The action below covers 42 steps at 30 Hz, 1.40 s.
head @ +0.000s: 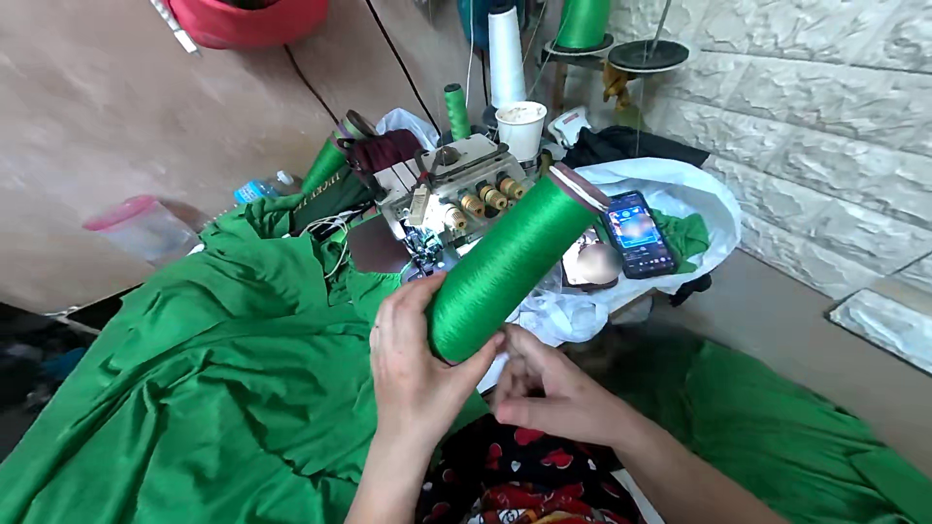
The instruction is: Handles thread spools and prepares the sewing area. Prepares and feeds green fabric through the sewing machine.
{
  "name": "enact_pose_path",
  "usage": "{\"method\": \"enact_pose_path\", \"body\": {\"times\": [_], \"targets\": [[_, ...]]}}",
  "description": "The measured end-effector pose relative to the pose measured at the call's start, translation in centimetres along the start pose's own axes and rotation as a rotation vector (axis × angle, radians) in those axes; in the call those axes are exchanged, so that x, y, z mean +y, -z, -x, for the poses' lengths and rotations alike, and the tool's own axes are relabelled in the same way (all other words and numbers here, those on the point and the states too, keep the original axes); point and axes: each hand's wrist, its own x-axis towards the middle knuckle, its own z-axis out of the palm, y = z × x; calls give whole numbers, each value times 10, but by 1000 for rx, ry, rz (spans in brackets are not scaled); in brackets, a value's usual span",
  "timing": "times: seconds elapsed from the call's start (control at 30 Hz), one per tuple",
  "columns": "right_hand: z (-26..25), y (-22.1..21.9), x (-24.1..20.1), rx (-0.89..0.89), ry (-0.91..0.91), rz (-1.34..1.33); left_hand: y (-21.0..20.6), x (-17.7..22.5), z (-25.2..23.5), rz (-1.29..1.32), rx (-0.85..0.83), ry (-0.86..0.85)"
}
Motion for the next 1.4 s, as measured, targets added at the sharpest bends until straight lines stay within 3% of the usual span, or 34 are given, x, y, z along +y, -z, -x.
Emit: {"method": "enact_pose_path", "body": {"times": [0.13, 0.3, 0.4, 0.5, 0.63, 0.7, 0.8, 0.9, 1.03, 1.13, 1.27, 1.4], "targets": [[9, 31, 6, -174, -99, -281, 9, -9, 2, 284, -82, 101], [13, 71, 9, -341, -119, -647, 21, -29, 9, 880, -597, -19], [4, 92, 1, -291, -227, -484, 22, -26, 16, 898, -908, -90], [-1, 107, -16, -329, -245, -143, 23, -24, 26, 647, -1059, -79], [10, 92, -53, -249, -146, 531, 22, -23, 33, 187, -908, 1], [19, 76, -57, -165, -58, 661, 18, -23, 33, 113, -794, 81], [22, 60, -46, -104, 25, 618, 10, -24, 31, 324, -631, 278], [18, 60, -31, -127, 61, 370, 5, -30, 35, 765, -554, 276], [11, 75, -20, -274, 74, 179, 7, -39, 35, 1223, -775, 109], [3, 94, -36, -453, 47, 195, 13, -39, 29, 1256, -1059, 80], [-19, 118, -44, -700, -107, 355, 14, -30, 25, 928, -1267, 22], [-21, 106, -77, -616, -161, 758, 12, -17, 30, 399, -1096, 139]]}}
